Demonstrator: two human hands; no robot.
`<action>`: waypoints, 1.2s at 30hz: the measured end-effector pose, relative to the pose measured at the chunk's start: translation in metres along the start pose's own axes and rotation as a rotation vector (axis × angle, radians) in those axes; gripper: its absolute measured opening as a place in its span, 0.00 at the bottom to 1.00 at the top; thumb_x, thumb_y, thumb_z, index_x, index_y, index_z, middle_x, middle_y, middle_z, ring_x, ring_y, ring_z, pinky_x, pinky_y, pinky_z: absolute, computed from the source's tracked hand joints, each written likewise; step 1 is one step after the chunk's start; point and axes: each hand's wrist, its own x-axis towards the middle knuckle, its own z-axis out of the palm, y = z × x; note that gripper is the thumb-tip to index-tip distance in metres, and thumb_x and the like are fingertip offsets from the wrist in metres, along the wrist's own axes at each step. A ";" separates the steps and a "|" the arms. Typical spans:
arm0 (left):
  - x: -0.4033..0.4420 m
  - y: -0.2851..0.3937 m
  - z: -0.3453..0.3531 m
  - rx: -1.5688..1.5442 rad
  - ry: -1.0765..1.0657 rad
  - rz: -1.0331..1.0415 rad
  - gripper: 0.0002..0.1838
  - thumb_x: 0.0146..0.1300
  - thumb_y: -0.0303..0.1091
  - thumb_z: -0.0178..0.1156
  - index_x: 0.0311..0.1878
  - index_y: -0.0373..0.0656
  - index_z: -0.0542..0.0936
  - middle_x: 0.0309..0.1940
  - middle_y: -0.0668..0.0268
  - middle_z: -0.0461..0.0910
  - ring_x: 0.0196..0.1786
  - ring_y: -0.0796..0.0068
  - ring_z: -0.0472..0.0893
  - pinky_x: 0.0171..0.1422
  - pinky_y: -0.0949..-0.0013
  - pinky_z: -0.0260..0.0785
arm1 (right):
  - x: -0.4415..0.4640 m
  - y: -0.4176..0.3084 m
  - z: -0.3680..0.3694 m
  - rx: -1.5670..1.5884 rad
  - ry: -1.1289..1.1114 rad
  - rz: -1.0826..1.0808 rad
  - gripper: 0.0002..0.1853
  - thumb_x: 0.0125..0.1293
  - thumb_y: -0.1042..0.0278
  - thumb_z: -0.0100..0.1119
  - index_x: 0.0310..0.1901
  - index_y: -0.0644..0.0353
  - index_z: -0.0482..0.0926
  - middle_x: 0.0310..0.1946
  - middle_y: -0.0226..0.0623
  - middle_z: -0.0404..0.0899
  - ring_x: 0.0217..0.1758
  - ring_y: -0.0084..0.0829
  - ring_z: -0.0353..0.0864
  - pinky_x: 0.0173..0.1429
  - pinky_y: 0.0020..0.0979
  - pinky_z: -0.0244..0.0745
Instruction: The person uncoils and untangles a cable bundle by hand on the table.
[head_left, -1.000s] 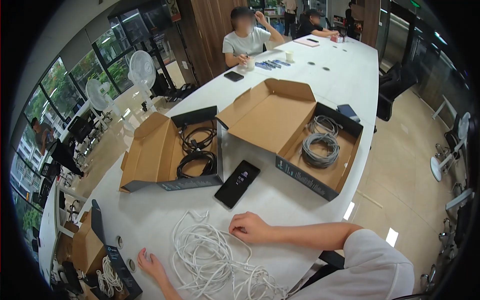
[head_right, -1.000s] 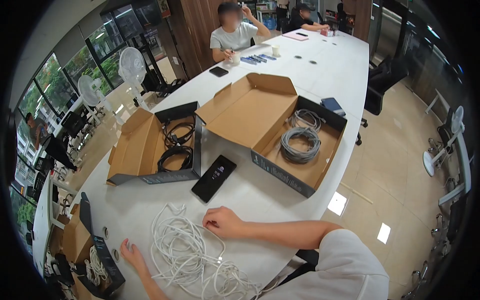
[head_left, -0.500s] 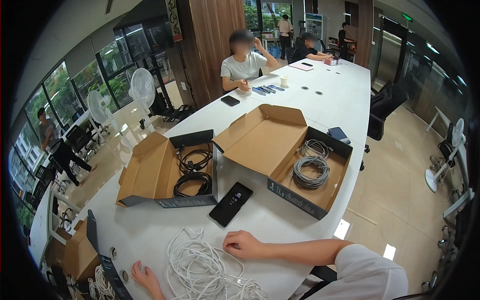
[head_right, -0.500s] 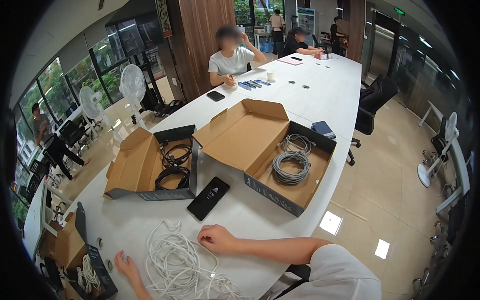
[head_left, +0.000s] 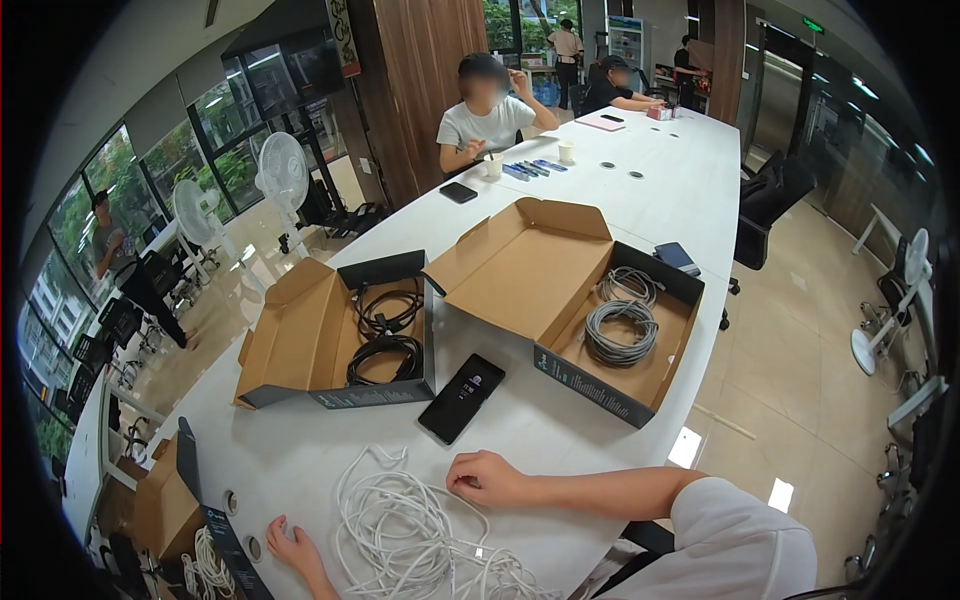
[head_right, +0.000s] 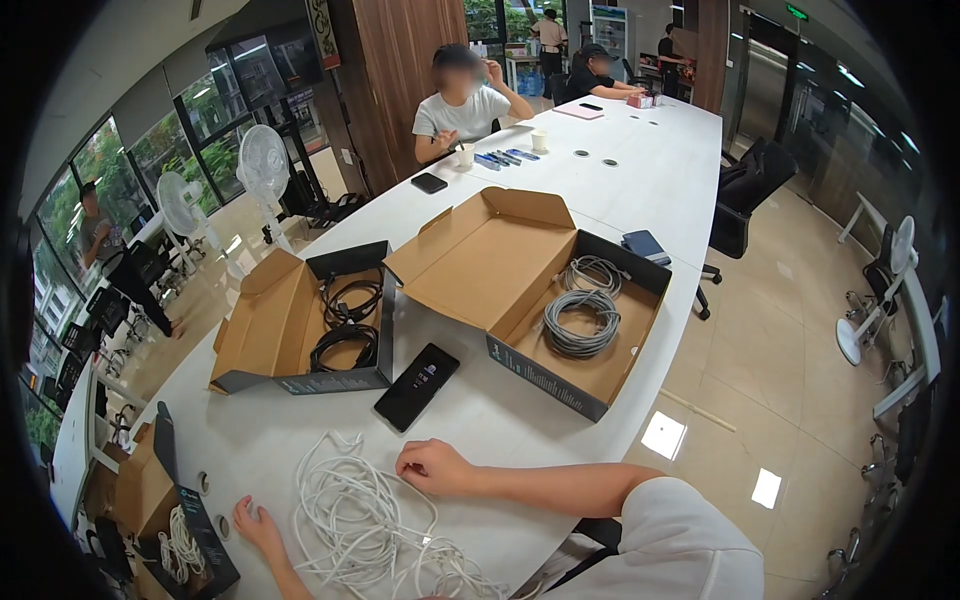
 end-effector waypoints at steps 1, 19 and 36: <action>0.000 0.001 0.000 0.002 0.001 0.000 0.20 0.52 0.19 0.62 0.51 0.39 0.80 0.52 0.58 0.80 0.60 0.52 0.74 0.68 0.52 0.62 | 0.000 0.001 0.000 0.002 0.002 -0.005 0.04 0.60 0.75 0.61 0.36 0.61 0.84 0.33 0.38 0.83 0.29 0.37 0.83 0.36 0.35 0.77; 0.000 0.000 -0.001 0.008 -0.020 -0.004 0.19 0.54 0.20 0.62 0.52 0.40 0.80 0.53 0.59 0.79 0.61 0.53 0.73 0.69 0.53 0.61 | 0.001 0.004 0.001 0.007 0.018 -0.018 0.05 0.60 0.74 0.61 0.36 0.60 0.85 0.32 0.38 0.83 0.28 0.36 0.82 0.35 0.34 0.77; -0.002 0.007 -0.008 0.027 -0.061 -0.001 0.20 0.57 0.21 0.61 0.55 0.40 0.79 0.55 0.58 0.79 0.61 0.53 0.73 0.68 0.53 0.62 | 0.002 0.000 0.000 -0.003 0.017 -0.002 0.05 0.60 0.77 0.61 0.36 0.62 0.85 0.33 0.39 0.83 0.28 0.36 0.82 0.34 0.33 0.76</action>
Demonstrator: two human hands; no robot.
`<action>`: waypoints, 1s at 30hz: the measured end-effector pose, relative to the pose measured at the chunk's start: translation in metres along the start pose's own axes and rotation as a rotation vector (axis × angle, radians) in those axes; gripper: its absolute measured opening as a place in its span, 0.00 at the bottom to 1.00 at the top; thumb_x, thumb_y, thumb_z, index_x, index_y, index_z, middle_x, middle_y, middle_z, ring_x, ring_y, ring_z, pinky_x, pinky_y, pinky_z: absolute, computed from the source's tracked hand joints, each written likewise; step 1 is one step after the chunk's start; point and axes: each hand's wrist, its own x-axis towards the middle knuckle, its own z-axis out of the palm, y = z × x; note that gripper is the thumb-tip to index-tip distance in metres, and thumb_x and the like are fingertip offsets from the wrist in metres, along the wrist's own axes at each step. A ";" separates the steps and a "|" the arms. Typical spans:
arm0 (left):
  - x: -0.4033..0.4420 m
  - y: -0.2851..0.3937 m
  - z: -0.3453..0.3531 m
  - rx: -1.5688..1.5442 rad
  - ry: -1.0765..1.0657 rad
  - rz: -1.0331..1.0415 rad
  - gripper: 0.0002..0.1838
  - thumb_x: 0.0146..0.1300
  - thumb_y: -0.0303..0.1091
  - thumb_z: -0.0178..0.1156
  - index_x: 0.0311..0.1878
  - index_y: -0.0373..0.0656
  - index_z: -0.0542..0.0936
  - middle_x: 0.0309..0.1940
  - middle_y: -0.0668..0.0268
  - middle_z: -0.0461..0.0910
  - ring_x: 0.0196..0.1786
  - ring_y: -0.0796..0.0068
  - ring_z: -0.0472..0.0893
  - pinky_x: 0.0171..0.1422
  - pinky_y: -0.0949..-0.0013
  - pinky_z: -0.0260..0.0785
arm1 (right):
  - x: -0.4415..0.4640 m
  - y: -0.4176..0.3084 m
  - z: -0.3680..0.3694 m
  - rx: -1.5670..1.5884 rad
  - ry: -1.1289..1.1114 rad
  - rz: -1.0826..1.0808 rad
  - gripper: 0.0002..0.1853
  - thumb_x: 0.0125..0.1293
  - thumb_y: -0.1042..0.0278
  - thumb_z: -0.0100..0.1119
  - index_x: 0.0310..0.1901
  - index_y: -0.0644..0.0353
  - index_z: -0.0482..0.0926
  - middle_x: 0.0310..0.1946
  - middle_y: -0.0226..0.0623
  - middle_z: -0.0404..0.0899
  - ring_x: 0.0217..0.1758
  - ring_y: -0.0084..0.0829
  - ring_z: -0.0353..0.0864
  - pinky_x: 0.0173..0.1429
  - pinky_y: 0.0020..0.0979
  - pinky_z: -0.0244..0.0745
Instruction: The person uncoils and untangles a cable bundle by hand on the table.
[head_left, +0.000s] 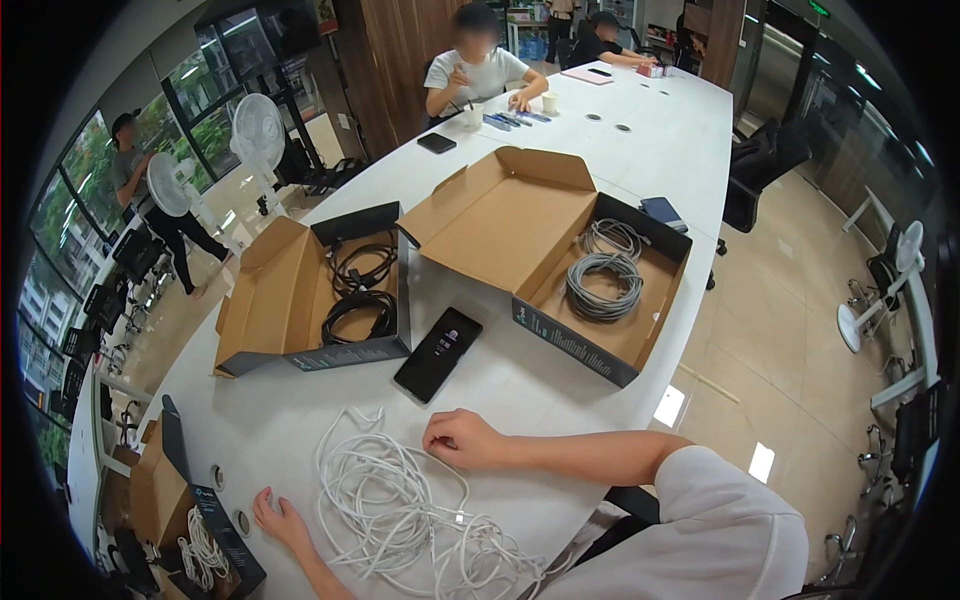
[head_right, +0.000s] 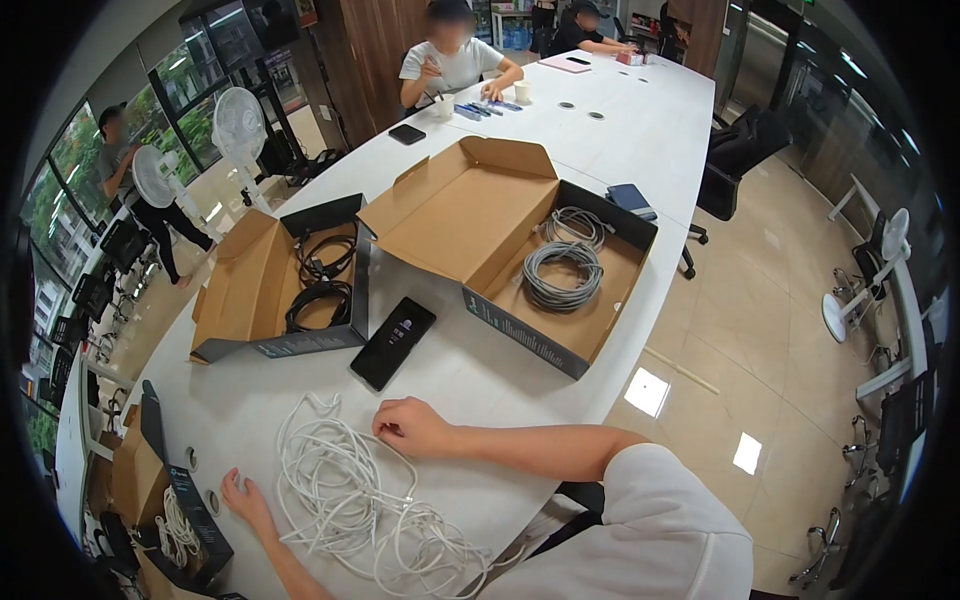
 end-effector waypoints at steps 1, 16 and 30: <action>-0.001 0.000 -0.001 0.004 -0.004 0.001 0.20 0.57 0.21 0.61 0.55 0.40 0.79 0.55 0.58 0.78 0.61 0.53 0.73 0.68 0.52 0.62 | 0.000 0.000 0.000 -0.002 0.000 -0.005 0.05 0.60 0.77 0.61 0.36 0.62 0.85 0.33 0.39 0.83 0.28 0.36 0.82 0.34 0.33 0.76; 0.003 -0.005 0.001 -0.046 -0.012 -0.035 0.17 0.60 0.20 0.60 0.53 0.39 0.81 0.52 0.58 0.80 0.59 0.56 0.75 0.66 0.55 0.65 | 0.001 0.000 0.000 -0.005 0.018 0.018 0.04 0.58 0.74 0.61 0.35 0.60 0.84 0.32 0.38 0.83 0.29 0.38 0.82 0.35 0.36 0.77; 0.005 -0.043 0.018 -0.301 0.046 -0.105 0.15 0.64 0.20 0.56 0.54 0.38 0.82 0.44 0.62 0.79 0.43 0.70 0.78 0.50 0.68 0.73 | 0.003 0.003 0.002 0.014 0.053 -0.058 0.03 0.59 0.77 0.62 0.33 0.60 0.83 0.32 0.38 0.82 0.27 0.39 0.81 0.34 0.36 0.75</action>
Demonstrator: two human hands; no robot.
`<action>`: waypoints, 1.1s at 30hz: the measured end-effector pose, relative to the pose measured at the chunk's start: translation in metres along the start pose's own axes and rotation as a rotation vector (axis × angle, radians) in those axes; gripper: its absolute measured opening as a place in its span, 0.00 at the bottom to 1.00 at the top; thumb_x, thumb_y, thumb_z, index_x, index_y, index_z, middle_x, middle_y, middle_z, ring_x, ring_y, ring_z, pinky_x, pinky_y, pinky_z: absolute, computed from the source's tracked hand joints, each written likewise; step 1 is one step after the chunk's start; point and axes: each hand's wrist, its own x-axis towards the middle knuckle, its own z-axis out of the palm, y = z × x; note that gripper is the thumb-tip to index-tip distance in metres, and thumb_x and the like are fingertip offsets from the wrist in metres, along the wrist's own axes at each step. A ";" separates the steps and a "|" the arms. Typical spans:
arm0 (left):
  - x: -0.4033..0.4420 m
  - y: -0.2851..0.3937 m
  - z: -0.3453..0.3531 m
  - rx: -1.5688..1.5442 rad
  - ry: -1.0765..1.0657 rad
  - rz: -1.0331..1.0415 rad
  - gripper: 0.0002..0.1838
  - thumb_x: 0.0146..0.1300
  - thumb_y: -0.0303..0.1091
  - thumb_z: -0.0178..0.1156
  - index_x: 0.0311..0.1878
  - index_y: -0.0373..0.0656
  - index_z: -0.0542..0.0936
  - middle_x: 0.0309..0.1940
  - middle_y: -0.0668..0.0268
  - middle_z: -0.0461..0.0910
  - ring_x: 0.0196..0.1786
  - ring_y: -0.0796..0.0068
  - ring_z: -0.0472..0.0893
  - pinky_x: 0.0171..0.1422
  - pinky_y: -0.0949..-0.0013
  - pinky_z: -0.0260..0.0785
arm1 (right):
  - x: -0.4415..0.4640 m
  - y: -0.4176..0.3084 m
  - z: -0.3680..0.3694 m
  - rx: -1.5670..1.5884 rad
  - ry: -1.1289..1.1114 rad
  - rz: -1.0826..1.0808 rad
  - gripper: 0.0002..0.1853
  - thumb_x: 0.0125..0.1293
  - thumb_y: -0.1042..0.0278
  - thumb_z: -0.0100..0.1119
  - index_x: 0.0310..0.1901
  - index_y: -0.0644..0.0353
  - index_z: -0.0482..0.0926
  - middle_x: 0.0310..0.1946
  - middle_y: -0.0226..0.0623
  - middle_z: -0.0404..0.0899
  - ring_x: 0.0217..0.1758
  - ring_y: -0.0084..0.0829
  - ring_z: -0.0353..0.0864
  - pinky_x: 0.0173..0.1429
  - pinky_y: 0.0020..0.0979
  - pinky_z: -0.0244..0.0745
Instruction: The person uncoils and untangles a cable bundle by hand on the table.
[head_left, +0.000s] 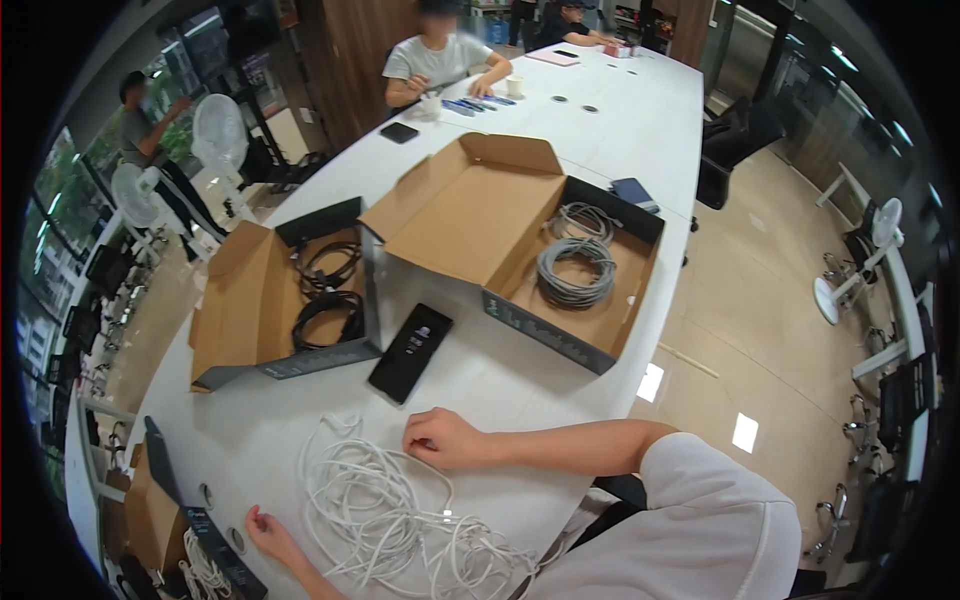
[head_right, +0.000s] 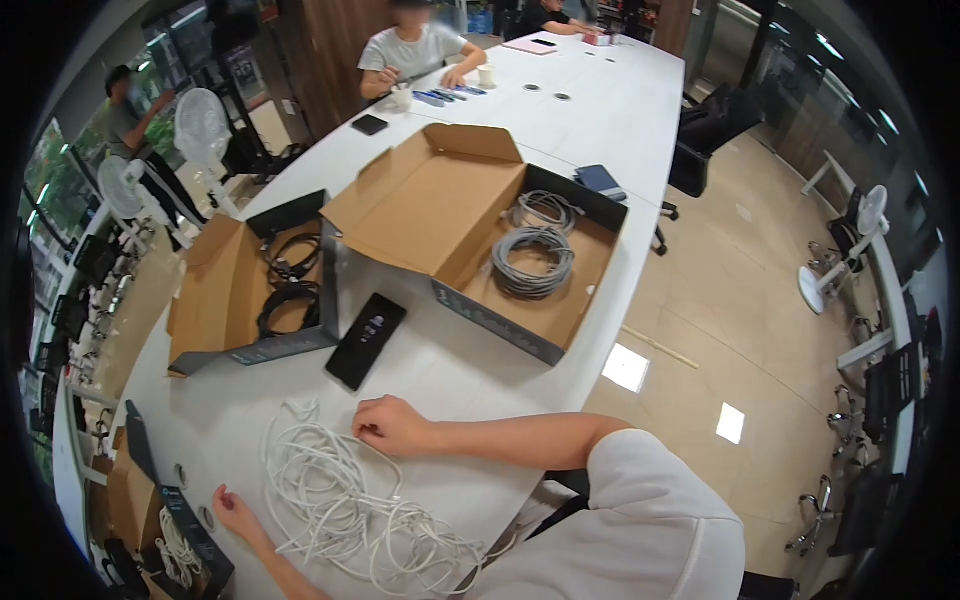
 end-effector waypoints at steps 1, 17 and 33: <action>-0.001 0.007 -0.002 -0.032 -0.002 -0.050 0.15 0.64 0.20 0.55 0.52 0.40 0.82 0.39 0.66 0.77 0.39 0.75 0.73 0.47 0.71 0.70 | -0.004 0.000 0.001 0.008 0.011 0.000 0.03 0.59 0.77 0.62 0.33 0.60 0.83 0.31 0.38 0.82 0.27 0.39 0.80 0.34 0.36 0.74; 0.001 0.024 -0.007 -0.046 -0.062 -0.146 0.13 0.58 0.16 0.52 0.44 0.38 0.81 0.39 0.69 0.76 0.38 0.77 0.72 0.47 0.74 0.68 | 0.000 -0.005 -0.003 0.001 -0.015 0.059 0.03 0.58 0.76 0.62 0.33 0.60 0.83 0.31 0.38 0.82 0.29 0.42 0.82 0.35 0.38 0.76; -0.003 0.034 -0.001 -0.228 -0.006 -0.121 0.08 0.58 0.14 0.56 0.33 0.40 0.75 0.26 0.77 0.60 0.29 0.84 0.58 0.33 0.77 0.53 | -0.002 -0.004 -0.003 0.006 -0.038 0.102 0.04 0.59 0.75 0.62 0.35 0.61 0.85 0.32 0.38 0.83 0.29 0.36 0.83 0.35 0.34 0.77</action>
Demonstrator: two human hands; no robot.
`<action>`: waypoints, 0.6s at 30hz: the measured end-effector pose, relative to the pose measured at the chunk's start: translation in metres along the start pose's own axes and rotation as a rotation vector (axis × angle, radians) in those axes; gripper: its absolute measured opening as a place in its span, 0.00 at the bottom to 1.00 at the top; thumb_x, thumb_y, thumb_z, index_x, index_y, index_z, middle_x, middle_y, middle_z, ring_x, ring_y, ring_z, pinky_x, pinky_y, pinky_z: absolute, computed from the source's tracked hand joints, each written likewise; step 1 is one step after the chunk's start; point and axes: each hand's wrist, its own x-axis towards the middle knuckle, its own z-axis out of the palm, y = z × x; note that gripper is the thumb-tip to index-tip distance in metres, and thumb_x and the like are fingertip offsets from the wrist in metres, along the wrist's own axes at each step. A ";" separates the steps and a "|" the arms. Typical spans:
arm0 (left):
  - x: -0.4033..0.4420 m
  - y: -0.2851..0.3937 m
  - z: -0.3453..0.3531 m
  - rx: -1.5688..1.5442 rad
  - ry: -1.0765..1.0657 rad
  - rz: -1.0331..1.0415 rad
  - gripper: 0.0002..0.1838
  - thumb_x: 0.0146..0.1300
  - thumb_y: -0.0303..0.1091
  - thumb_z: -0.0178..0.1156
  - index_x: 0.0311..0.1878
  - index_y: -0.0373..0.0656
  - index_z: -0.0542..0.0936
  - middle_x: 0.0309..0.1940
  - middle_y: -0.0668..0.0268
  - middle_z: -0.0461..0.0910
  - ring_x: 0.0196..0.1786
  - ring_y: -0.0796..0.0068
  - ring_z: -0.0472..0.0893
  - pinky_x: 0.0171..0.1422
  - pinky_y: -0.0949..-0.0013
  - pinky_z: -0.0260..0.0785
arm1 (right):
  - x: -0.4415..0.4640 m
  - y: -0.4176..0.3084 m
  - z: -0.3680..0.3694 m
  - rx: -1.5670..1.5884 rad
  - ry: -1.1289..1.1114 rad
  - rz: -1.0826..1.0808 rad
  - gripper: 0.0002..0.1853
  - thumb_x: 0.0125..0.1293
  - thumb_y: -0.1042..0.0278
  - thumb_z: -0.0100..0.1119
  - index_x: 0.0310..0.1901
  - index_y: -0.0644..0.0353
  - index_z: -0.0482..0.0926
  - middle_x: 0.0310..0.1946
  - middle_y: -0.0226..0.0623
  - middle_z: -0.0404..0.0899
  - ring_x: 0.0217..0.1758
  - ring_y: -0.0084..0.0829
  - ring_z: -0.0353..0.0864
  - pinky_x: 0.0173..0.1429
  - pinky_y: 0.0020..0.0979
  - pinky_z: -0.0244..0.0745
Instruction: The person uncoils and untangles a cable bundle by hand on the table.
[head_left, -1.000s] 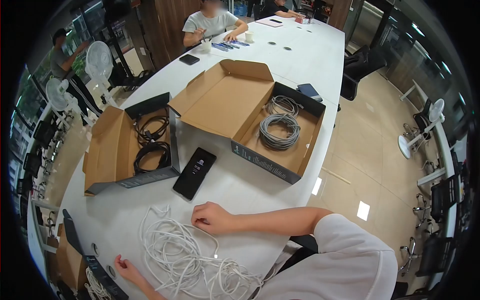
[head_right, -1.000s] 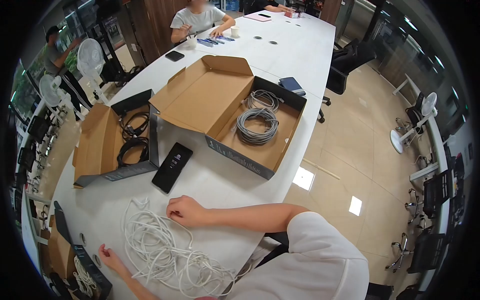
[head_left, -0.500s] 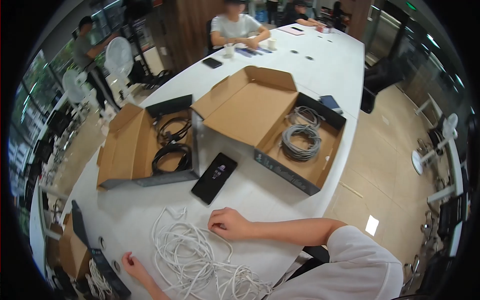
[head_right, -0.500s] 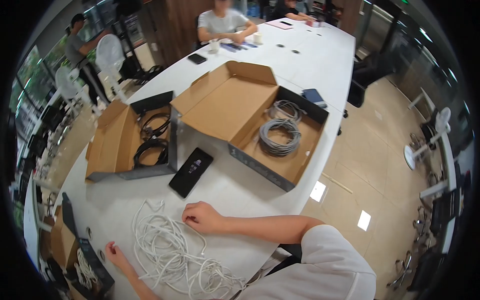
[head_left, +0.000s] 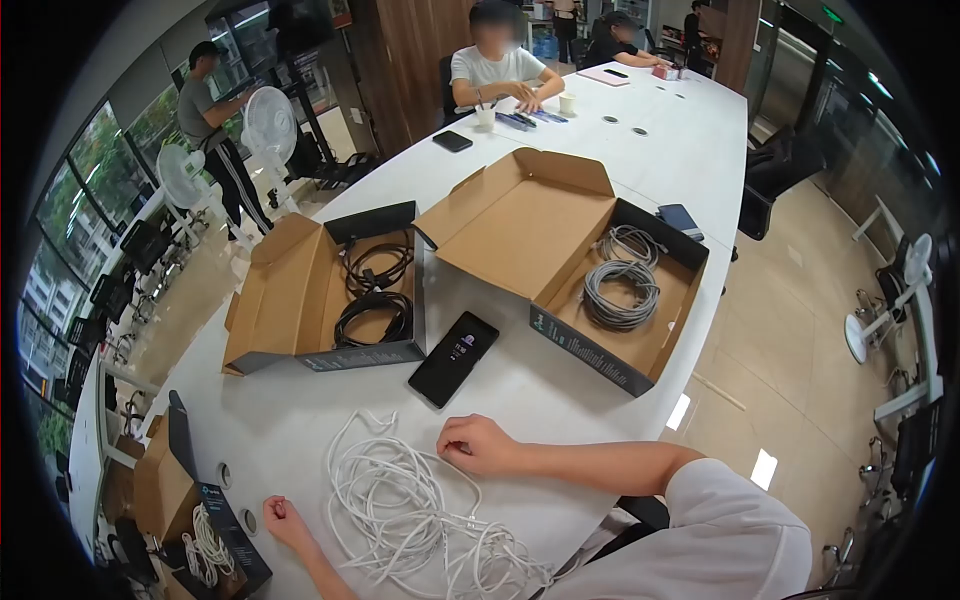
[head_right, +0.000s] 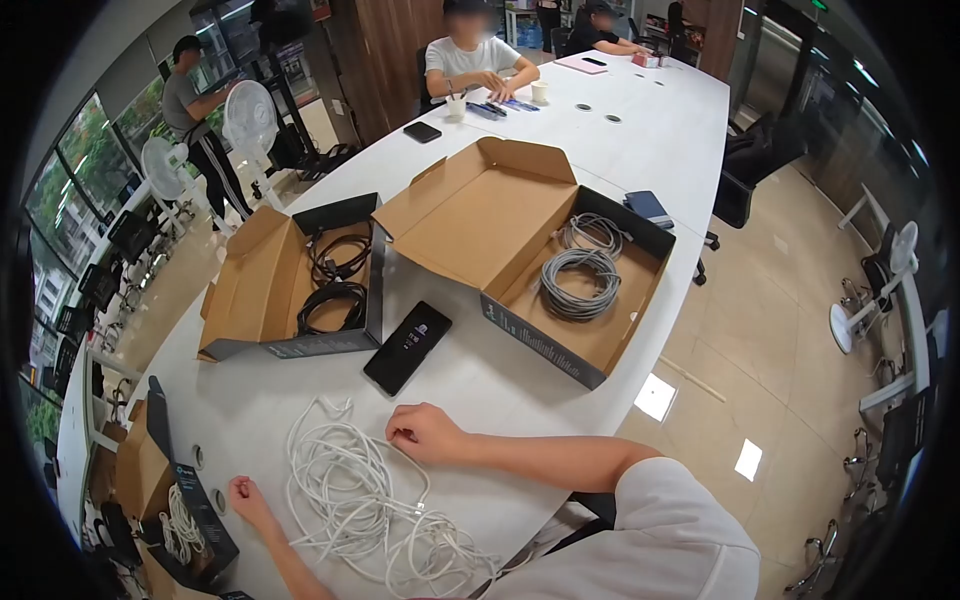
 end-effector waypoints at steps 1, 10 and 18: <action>-0.001 -0.001 -0.001 -0.006 0.008 0.006 0.07 0.59 0.15 0.56 0.33 0.40 0.75 0.26 0.77 0.60 0.29 0.84 0.58 0.33 0.77 0.53 | -0.001 -0.002 0.001 0.002 0.001 0.004 0.04 0.59 0.75 0.62 0.35 0.61 0.85 0.32 0.38 0.83 0.29 0.36 0.83 0.35 0.34 0.77; -0.003 0.003 0.001 0.008 0.009 0.050 0.06 0.60 0.17 0.58 0.35 0.41 0.74 0.26 0.76 0.60 0.30 0.83 0.58 0.33 0.77 0.52 | 0.001 -0.001 0.001 -0.011 -0.008 -0.027 0.04 0.59 0.74 0.62 0.34 0.60 0.84 0.31 0.38 0.83 0.29 0.38 0.83 0.35 0.36 0.77; -0.003 0.002 -0.004 0.039 -0.013 0.003 0.05 0.62 0.19 0.58 0.35 0.40 0.72 0.28 0.75 0.61 0.31 0.83 0.59 0.35 0.77 0.55 | 0.003 0.004 0.004 -0.030 0.000 -0.080 0.03 0.58 0.75 0.61 0.32 0.58 0.83 0.30 0.37 0.82 0.28 0.42 0.81 0.35 0.39 0.75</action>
